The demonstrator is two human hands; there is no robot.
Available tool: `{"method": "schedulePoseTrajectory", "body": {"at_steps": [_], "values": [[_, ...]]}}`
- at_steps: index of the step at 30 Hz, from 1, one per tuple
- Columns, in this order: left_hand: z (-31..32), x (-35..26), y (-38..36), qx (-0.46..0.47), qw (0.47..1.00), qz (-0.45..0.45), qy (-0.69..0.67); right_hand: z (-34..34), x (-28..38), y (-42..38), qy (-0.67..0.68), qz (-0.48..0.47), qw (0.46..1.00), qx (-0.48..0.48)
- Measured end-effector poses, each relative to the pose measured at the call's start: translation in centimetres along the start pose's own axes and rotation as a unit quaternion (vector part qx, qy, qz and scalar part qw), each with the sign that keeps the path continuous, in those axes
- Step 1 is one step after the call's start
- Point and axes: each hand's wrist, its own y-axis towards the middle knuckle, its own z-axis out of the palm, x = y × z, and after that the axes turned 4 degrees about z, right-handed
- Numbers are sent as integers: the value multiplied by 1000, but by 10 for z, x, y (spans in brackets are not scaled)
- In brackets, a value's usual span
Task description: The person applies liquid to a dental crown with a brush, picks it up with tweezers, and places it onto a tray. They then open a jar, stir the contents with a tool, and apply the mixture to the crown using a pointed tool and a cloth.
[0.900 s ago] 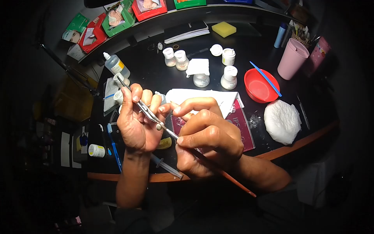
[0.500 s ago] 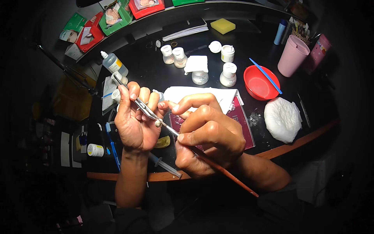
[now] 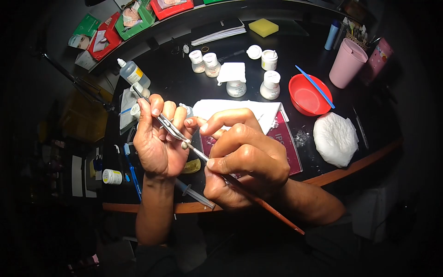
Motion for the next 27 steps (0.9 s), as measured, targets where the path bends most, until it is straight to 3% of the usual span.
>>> {"method": "schedulePoseTrajectory", "body": {"at_steps": [27], "values": [[6, 0, 0, -18, 1000, 2, 4, 1, 1, -2, 10, 13, 1000, -1]]}}
